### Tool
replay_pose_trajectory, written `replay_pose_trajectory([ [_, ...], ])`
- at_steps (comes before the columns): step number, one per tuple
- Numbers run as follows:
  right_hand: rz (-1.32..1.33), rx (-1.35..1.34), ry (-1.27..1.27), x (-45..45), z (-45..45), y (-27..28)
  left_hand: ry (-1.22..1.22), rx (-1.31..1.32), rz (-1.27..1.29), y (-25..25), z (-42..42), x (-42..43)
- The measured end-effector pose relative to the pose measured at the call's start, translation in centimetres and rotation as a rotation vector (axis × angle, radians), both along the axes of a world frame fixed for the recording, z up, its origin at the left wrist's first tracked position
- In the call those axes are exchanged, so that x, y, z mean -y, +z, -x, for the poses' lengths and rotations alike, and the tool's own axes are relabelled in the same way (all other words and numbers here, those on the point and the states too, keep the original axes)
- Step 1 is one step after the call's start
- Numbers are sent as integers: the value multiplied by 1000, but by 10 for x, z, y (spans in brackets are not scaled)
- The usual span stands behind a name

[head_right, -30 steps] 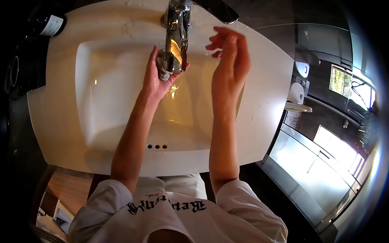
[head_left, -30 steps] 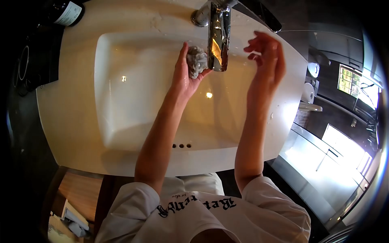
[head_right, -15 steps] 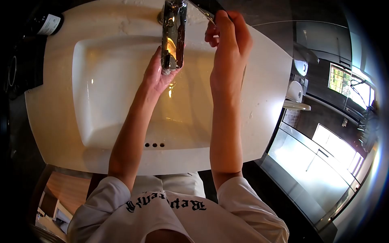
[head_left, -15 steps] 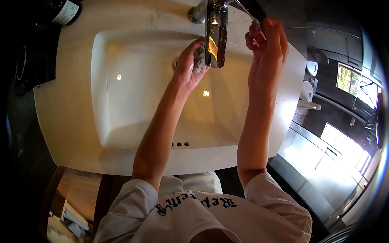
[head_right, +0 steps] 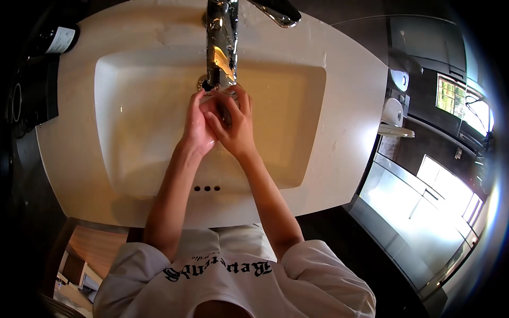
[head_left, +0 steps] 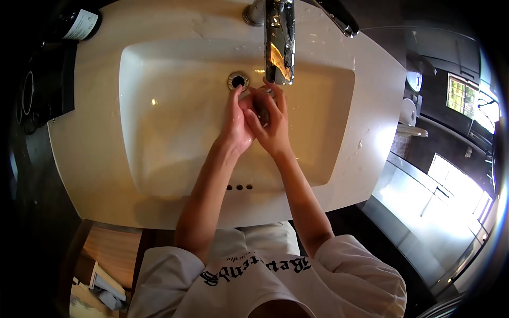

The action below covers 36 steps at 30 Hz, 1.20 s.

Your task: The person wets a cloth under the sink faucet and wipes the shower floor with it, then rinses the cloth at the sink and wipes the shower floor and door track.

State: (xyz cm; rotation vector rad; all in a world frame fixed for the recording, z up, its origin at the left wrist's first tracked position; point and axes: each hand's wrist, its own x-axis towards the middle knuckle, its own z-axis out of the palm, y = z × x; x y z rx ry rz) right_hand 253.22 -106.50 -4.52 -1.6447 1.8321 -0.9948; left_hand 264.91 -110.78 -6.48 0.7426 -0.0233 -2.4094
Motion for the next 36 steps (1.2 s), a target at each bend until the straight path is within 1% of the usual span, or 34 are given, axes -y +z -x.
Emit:
replay_pose_trajectory([
  [2, 20, 49, -29, 1, 0, -5, 28, 64, -72, 6, -3, -4],
  [3, 27, 71, -52, 6, 3, -7, 70, -19, -24, 8, -7, -6],
  [4, 32, 92, -79, 10, 7, -10, 55, -23, -24, 10, -7, -9],
  [6, 70, 73, -127, 16, 14, -19, -54, 166, 78, 14, -7, -15],
  [7, -58, 416, -216, 19, 17, -29, -62, 215, 87, 23, -9, -14],
  [8, -188, 760, -300, 17, 19, -37, -68, 217, 85, 17, -7, -18],
  [9, -208, 902, -307, 19, 16, -25, -91, 432, 173, 5, -4, -21],
  [10, -207, 903, -308, 16, 12, -17, -110, 646, 263, 6, -1, -21],
  [11, -271, 994, -247, 11, 9, -10, -74, 825, 339, 7, 1, -22],
  [12, -335, 1084, -185, 7, 7, -6, -76, 824, 338, 1, -2, -22],
  [13, -304, 1061, -137, 4, 5, -6, -95, 832, 406, -7, -7, -21],
  [14, -307, 1060, -142, 0, 4, -10, -115, 838, 473, -13, -9, -23],
  [15, -313, 1176, -207, -2, 4, -14, -231, 935, 549, 3, -8, -19],
  [16, -316, 1292, -270, -1, 3, -18, -232, 934, 551, 5, -10, -20],
  [17, -245, 1331, -340, 1, 2, -23, -199, 904, 652, 7, -12, -21],
  [18, -242, 1333, -342, 4, 6, -27, -167, 873, 751, 8, -15, -22],
  [19, -232, 1467, -485, 6, 14, -34, -170, 873, 754, 11, -22, -24],
  [20, -217, 1597, -628, 9, 21, -42, -175, 916, 699, 12, -31, -26],
  [21, -208, 1595, -657, 13, 25, -46, -183, 958, 643, 13, -39, -26],
  [22, -202, 1598, -662, 14, 26, -51, -189, 957, 647, 10, -45, -28],
  [24, -345, 1453, -613, 17, 23, -52, -235, 1056, 582, 6, -52, -33],
  [25, -344, 1453, -614, 19, 21, -49, -280, 1012, 539, 6, -52, -34],
  [27, -518, 1425, -732, 22, 17, -43, -301, 985, 526, 9, -46, -36],
  [28, -520, 1424, -732, 21, 18, -47, -320, 962, 513, 11, -43, -36],
  [30, -505, 1494, -689, 22, 19, -59, -325, 963, 521, 3, -41, -38],
  [32, -474, 1488, -661, 23, 16, -66, -260, 950, 553, -4, -42, -42],
  [34, -442, 1481, -630, 25, 14, -70, -261, 942, 542, -9, -44, -47],
  [36, -464, 1696, -623, 26, 18, -74, -260, 935, 532, -12, -45, -50],
])
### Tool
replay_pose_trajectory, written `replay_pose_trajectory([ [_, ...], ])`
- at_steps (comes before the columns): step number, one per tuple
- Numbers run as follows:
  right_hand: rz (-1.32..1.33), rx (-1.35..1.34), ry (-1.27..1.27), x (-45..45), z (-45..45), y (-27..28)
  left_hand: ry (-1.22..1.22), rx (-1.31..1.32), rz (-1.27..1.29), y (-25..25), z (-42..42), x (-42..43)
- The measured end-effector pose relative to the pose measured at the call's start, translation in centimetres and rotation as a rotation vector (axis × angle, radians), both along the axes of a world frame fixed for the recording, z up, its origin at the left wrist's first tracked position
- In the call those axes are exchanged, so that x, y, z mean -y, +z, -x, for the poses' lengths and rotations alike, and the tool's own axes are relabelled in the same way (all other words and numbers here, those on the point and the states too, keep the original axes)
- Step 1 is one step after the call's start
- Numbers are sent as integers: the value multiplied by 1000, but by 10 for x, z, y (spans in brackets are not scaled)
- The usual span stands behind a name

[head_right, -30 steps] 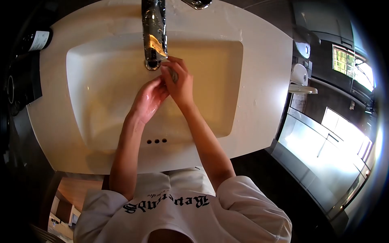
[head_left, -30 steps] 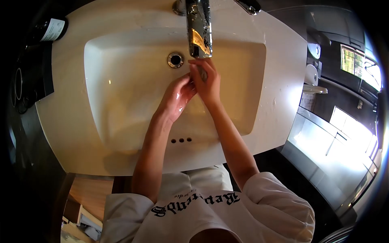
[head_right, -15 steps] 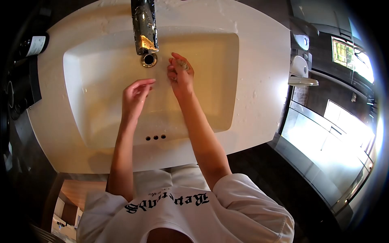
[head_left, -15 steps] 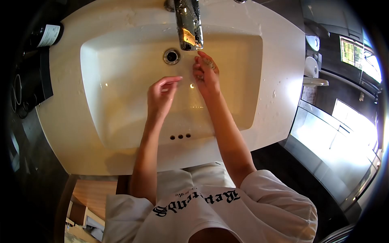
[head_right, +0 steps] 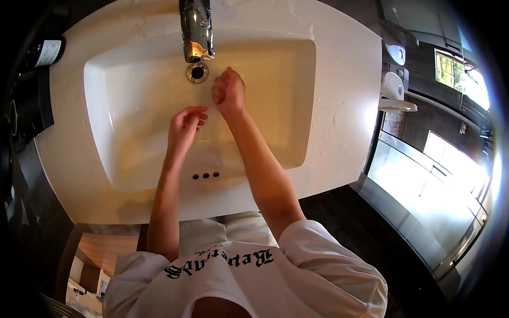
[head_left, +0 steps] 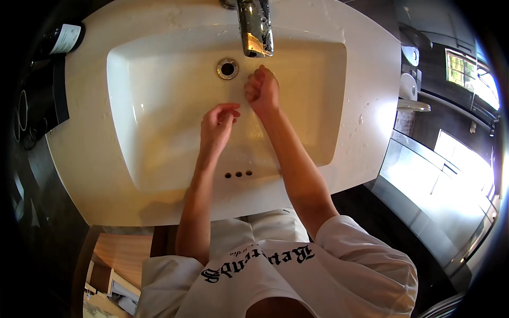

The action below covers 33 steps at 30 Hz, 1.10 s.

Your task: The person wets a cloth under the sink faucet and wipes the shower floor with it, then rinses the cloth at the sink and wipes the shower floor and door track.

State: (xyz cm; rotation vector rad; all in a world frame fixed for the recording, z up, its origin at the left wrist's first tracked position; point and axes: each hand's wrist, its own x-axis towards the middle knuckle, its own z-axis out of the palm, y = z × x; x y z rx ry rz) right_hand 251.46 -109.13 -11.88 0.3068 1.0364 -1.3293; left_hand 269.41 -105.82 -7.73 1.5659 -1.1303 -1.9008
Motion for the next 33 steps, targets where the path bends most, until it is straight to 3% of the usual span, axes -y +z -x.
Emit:
replay_pose_trajectory([
  [3, 80, 199, -8, 0, 4, -10, -62, 42, 13, -2, -2, 1],
  [7, 55, 146, 16, 0, 7, 30, -61, 63, -12, 1, -3, 2],
  [9, -37, 15, -185, 5, 0, 65, -39, 64, -20, 1, -3, 2],
  [13, 11, 57, -219, -7, 20, 58, -17, 29, -45, -5, -2, -2],
  [15, 80, -449, 60, -18, 24, 54, -23, 20, -46, -2, 1, -3],
  [19, 35, -502, 63, -22, 19, 41, -24, 42, -32, 5, 0, -7],
  [24, -74, -222, -9, -26, 23, 46, -62, 66, 21, 21, -9, -14],
  [25, -65, -221, -13, -27, 28, 57, -102, 96, 77, 33, -12, -17],
  [27, -40, 99, -12, -25, 48, 85, -169, 139, 192, 45, -22, -22],
  [28, -17, 95, -10, -23, 53, 105, -166, 137, 216, 55, -28, -18],
  [30, 127, 15, -187, -33, 61, 145, -178, 169, 123, 73, -40, -14],
  [31, 224, -340, 68, -44, 75, 120, -155, 131, 61, 71, -49, -12],
  [33, 176, -448, 150, -51, 78, 153, -148, 174, 107, 83, -61, -10],
])
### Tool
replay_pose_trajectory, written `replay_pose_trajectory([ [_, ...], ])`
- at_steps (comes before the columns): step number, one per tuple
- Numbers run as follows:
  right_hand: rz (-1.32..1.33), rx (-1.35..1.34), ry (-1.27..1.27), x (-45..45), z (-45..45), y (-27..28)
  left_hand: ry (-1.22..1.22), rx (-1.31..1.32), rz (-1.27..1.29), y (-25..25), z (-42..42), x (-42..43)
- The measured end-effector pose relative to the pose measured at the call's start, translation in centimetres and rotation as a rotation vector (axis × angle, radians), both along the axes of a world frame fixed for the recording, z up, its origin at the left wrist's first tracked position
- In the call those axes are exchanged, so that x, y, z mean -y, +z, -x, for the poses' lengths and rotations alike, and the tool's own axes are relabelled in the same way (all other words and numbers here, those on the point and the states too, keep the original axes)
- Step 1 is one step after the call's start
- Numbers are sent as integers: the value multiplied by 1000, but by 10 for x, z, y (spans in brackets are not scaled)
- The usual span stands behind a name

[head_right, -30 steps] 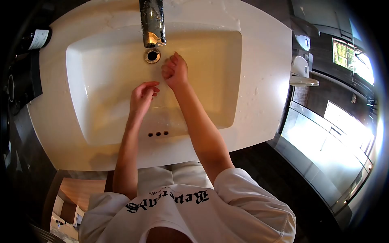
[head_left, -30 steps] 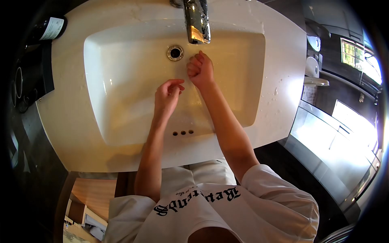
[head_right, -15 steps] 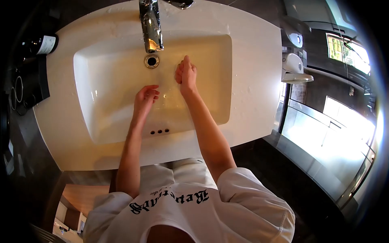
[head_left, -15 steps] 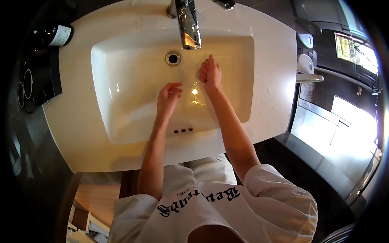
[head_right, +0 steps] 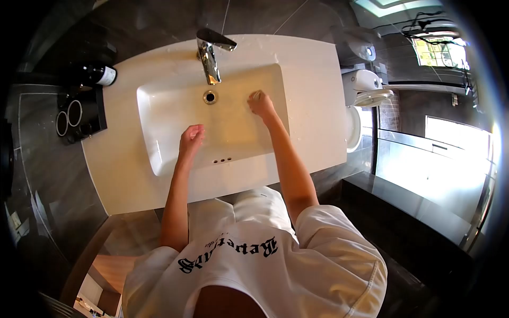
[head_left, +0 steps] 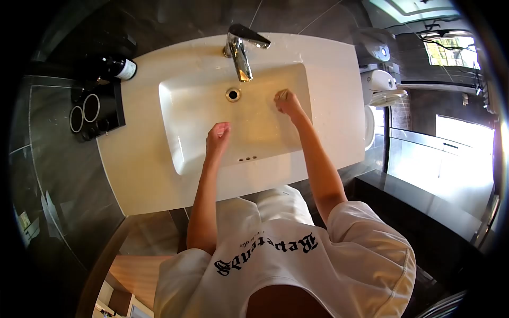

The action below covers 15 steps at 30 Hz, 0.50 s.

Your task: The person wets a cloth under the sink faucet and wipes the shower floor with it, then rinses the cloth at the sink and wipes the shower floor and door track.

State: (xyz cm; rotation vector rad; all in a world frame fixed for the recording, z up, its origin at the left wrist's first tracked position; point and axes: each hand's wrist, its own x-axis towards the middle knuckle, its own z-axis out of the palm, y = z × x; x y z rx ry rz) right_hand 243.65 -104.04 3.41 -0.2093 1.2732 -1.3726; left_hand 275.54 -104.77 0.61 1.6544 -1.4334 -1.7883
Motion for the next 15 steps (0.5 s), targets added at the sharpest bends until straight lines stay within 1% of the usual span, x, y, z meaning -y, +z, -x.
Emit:
replay_pose_trajectory([
  [2, -109, -243, 128, 6, 7, 37, 8, 57, 63, 20, -2, 8],
  [3, -174, -361, 187, 3, 9, 55, 2, 53, 71, 29, -3, 9],
  [4, -246, -477, 244, -4, 11, 75, -12, -13, 88, 39, -7, 10],
  [5, 9, -118, 43, -14, 17, 99, -25, -79, 105, 47, -9, 10],
  [6, 143, 22, -34, -18, 16, 123, -32, -85, 115, 68, -9, 13],
  [7, 279, 164, -113, -23, 16, 138, -35, -167, 50, 97, -11, 17],
  [8, 289, 161, -124, -28, 16, 140, -41, -248, -20, 116, -12, 17],
  [9, 318, 372, -107, -29, 17, 130, -51, -252, -12, 122, -9, 19],
  [10, 349, 584, -85, -29, 23, 110, -21, -278, -65, 127, -7, 22],
  [11, 364, 1063, 70, -25, 42, 44, 8, -299, -122, 132, -6, 23],
  [12, -146, 266, 285, -28, 38, 26, 20, -261, -138, 129, -3, 23],
  [13, -625, -561, 451, -24, 29, 26, 18, -257, -129, 121, 0, 20],
  [14, -613, -559, 453, -24, 25, 27, 21, -221, -115, 113, 4, 17],
  [15, -415, -380, 270, -32, 15, 39, 26, -186, -104, 106, 9, 13],
])
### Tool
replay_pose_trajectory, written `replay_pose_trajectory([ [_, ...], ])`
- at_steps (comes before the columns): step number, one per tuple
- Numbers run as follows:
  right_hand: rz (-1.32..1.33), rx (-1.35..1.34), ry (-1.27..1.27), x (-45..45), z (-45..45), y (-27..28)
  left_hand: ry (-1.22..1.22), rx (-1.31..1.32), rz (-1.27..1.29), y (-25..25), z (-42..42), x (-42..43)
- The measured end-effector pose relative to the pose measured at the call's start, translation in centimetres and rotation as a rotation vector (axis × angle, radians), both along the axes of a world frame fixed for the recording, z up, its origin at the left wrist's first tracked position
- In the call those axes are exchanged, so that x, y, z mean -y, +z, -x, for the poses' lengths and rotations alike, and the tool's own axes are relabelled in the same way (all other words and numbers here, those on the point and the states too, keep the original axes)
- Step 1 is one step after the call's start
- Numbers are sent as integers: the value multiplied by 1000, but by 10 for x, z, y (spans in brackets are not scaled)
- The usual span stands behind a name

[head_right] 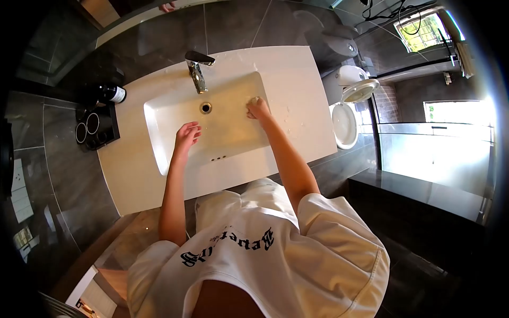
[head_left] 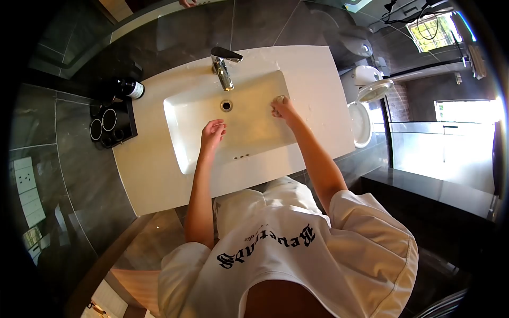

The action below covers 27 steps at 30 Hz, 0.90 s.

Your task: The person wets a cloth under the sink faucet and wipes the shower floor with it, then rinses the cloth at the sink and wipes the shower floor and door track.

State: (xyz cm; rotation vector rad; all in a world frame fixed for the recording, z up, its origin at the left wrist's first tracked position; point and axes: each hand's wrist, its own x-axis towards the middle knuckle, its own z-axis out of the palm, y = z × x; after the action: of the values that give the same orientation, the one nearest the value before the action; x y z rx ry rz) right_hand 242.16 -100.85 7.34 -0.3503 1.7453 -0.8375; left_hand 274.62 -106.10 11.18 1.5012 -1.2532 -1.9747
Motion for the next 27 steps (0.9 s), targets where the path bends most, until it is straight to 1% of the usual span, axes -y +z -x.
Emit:
replay_pose_trajectory([
  [1, 203, 173, -176, -10, -8, 14, -14, -1, -5, -2, 8, -5],
  [2, 207, 182, -162, -16, -13, 31, 0, 7, 0, 2, 17, -13],
  [4, 401, 783, -153, -29, -16, 63, 33, -98, -21, 21, 44, -34],
  [5, 393, 798, -137, -35, -16, 71, 39, -110, -10, 32, 58, -45],
  [6, 408, 763, -31, -42, -15, 77, 62, -98, -11, 45, 74, -57],
  [7, 424, 728, 79, -46, -12, 82, 103, -137, 8, 58, 91, -67],
  [9, 458, 750, 160, -54, -7, 92, 183, -236, 48, 89, 125, -89],
  [10, 490, 753, 209, -66, -6, 98, 191, -218, 43, 87, 137, -102],
  [11, 543, 776, 273, -72, -1, 106, 162, -182, 133, 83, 149, -112],
  [12, 555, 783, 274, -79, 3, 114, 125, -153, 235, 85, 160, -116],
  [13, 536, 768, 279, -86, 8, 123, 123, -94, 214, 88, 168, -122],
  [14, 513, 752, 278, -96, 15, 131, 111, -90, 221, 91, 171, -129],
  [16, 512, 762, 270, -112, 36, 142, 117, -142, 171, 110, 172, -141],
  [18, 474, 839, 132, -131, 50, 148, 108, -160, 129, 125, 170, -152],
  [19, 490, 830, 108, -139, 58, 148, 92, -188, 91, 130, 167, -154],
  [21, 414, 858, 50, -164, 67, 148, 49, -247, 11, 143, 165, -160],
  [22, 429, 846, -4, -186, 67, 157, -4, -248, -4, 156, 163, -169],
  [24, 585, 796, 20, -208, 78, 185, -69, -194, -79, 185, 169, -173],
  [25, 600, 787, -20, -222, 79, 205, -97, -196, -84, 203, 174, -182],
  [26, 583, 738, -19, -237, 81, 230, -133, -189, -98, 210, 177, -188],
  [27, 570, 682, -13, -252, 86, 243, -183, -250, -109, 214, 187, -192],
])
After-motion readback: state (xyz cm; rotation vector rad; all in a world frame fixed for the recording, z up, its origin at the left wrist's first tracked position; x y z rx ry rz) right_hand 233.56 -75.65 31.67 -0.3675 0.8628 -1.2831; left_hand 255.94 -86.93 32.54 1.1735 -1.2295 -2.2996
